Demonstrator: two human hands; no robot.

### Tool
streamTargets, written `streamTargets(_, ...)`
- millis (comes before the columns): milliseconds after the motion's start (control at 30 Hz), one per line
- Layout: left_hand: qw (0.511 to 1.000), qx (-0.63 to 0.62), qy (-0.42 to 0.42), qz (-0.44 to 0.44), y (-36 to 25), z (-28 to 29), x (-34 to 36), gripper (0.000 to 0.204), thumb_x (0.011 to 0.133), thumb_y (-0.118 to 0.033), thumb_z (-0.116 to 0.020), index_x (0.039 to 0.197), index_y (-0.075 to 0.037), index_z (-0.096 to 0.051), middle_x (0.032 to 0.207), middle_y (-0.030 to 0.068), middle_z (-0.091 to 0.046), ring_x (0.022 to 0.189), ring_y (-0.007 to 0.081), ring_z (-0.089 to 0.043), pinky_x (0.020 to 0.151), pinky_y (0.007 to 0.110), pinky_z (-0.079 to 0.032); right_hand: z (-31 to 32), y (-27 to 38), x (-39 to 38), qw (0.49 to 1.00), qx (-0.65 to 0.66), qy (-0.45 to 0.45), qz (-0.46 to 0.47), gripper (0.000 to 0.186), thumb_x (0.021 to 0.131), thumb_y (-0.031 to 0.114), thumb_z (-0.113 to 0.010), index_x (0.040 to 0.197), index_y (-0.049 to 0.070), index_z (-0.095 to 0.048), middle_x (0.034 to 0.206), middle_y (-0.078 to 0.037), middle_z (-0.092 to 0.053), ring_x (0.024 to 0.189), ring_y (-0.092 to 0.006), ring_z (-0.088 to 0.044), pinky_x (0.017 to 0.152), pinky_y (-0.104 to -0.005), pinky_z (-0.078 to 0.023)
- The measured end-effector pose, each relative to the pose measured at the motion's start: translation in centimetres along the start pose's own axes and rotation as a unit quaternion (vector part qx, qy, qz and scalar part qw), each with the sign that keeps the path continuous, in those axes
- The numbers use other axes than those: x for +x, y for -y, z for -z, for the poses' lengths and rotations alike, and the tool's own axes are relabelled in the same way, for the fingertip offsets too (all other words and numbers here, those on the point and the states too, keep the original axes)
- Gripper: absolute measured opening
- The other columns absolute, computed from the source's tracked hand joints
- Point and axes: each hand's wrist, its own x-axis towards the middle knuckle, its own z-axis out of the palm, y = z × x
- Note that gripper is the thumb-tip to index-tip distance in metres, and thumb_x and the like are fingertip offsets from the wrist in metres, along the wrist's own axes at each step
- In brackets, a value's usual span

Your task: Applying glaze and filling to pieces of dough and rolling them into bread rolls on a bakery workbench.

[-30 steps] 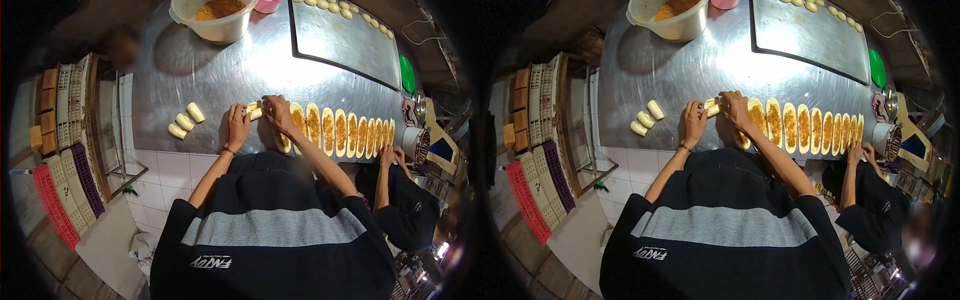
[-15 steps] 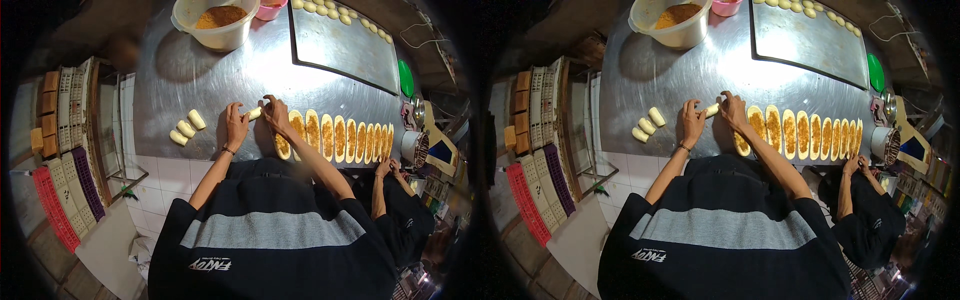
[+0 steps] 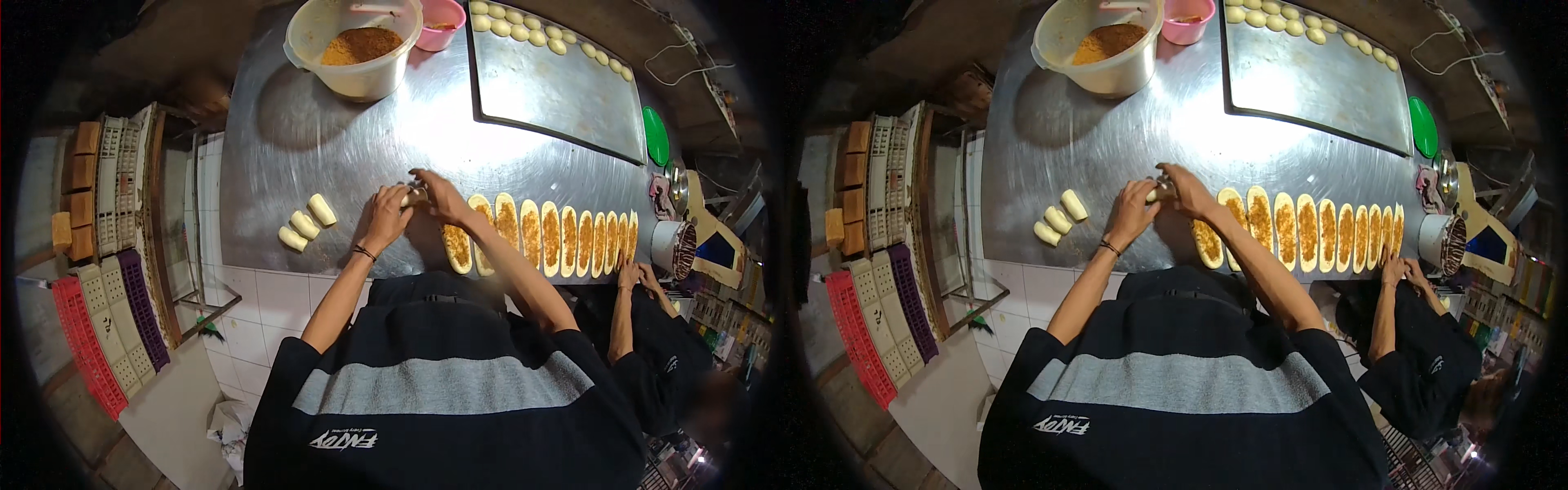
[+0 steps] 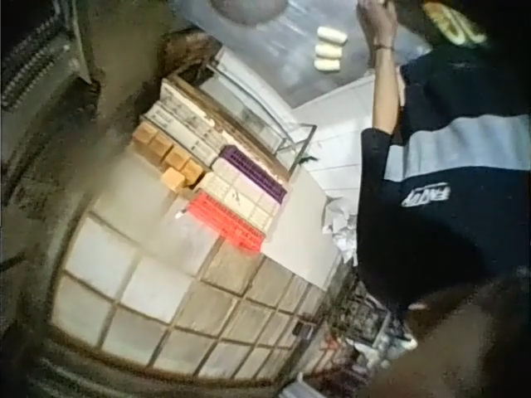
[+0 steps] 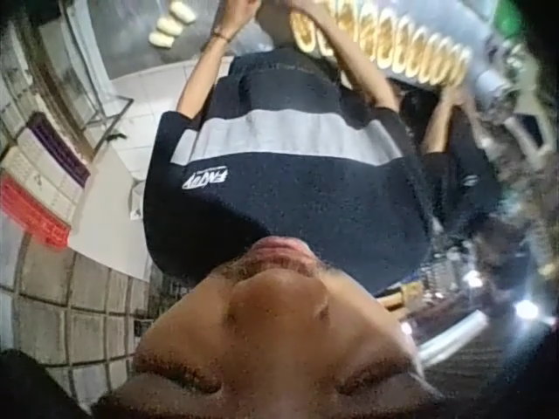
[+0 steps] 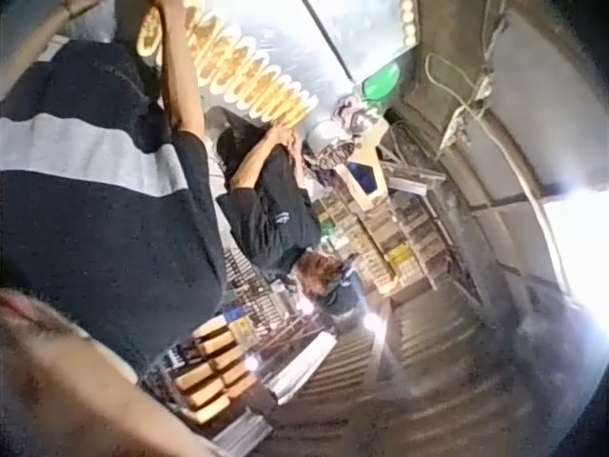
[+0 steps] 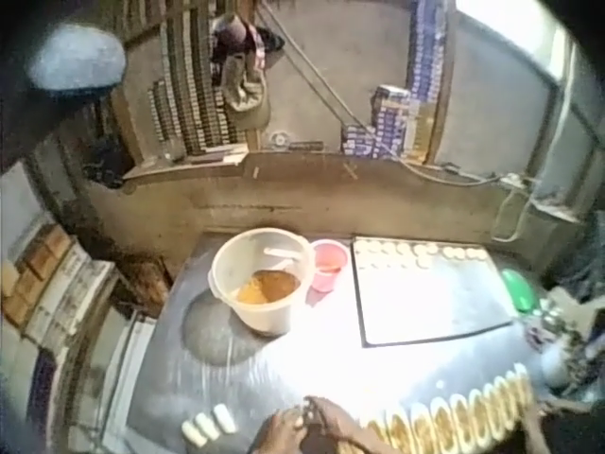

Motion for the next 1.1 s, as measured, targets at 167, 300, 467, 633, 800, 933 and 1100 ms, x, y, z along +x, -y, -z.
streamTargets(167,0.993,0.091,-0.004,-0.071,-0.4,-0.7,-1.5,0.043,0.079,-0.003,-0.071,0.121,0.001,-0.064,0.129,0.0149,-0.062,0.121,0.033,-0.054,0.101,0.045,-0.042,-1.9,-1.1,-0.5,0.995,-0.097,-0.013,0.032,0.054,0.087,0.007,-0.065,0.139,0.003,-0.05,0.113,-0.022,-0.068,0.105,-0.0417,-0.063,0.088,-0.0476,-0.052)
streamTargets(300,0.994,0.099,0.007,-0.042,1.1,-2.5,-4.5,0.045,0.072,0.001,-0.065,0.117,0.001,-0.065,0.12,0.0145,-0.063,0.116,0.0346,-0.053,0.098,0.047,-0.04,-4.7,0.9,-2.8,0.996,-0.092,0.01,0.014,0.05,0.089,0.008,-0.06,0.137,0.002,-0.05,0.107,-0.023,-0.066,0.099,-0.0435,-0.061,0.087,-0.0502,-0.049)
streamTargets(467,0.997,-0.025,-0.074,-0.014,1.7,2.4,-3.8,0.055,0.07,-0.001,-0.076,0.124,-0.004,-0.064,0.131,0.0162,-0.061,0.127,0.0367,-0.051,0.11,0.046,-0.038,-3.9,4.1,-0.2,0.999,-0.031,0.019,0.018,0.067,0.076,0.01,-0.077,0.137,0.005,-0.049,0.087,-0.022,-0.068,0.084,-0.0456,-0.067,0.076,-0.048,-0.053)
streamTargets(633,0.941,-0.128,-0.275,0.152,-1.8,13.4,-7.6,0.059,0.084,-0.005,-0.076,0.139,-0.005,-0.055,0.136,0.0154,-0.057,0.12,0.0285,-0.058,0.099,0.039,-0.05,-4.2,15.7,3.3,0.981,0.069,-0.16,0.086,0.049,0.084,0.005,-0.074,0.129,0.004,-0.055,0.097,-0.018,-0.067,0.086,-0.0327,-0.067,0.074,-0.0387,-0.054)
streamTargets(800,0.921,-0.185,-0.246,0.239,2.0,13.6,-12.7,0.044,0.094,-0.002,-0.066,0.137,-0.003,-0.057,0.13,0.0116,-0.063,0.106,0.0172,-0.064,0.09,0.029,-0.054,-11.5,10.9,4.8,0.974,-0.018,-0.189,0.128,0.05,0.079,0.006,-0.078,0.124,0.001,-0.058,0.12,-0.02,-0.058,0.105,-0.0405,-0.061,0.089,-0.0436,-0.053)
streamTargets(933,0.936,-0.18,-0.218,0.209,1.2,8.7,-14.4,0.038,0.094,-0.004,-0.067,0.132,-0.005,-0.061,0.122,0.0083,-0.069,0.1,0.0145,-0.068,0.085,0.028,-0.054,-11.7,3.2,1.1,0.989,-0.064,-0.113,0.066,0.048,0.078,0.006,-0.077,0.122,0.001,-0.06,0.124,-0.02,-0.06,0.107,-0.0385,-0.063,0.092,-0.0433,-0.054)
streamTargets(1100,0.96,-0.137,-0.085,0.23,-3.0,3.3,-14.8,0.027,0.095,-0.008,-0.069,0.121,-0.002,-0.066,0.109,0.011,-0.072,0.088,0.018,-0.07,0.081,0.03,-0.056,-0.1,2.8,-10.5,0.989,-0.028,-0.106,-0.097,0.024,0.085,0.014,-0.071,0.105,0.001,-0.066,0.106,-0.022,-0.066,0.1,-0.0436,-0.064,0.09,-0.0475,-0.05)
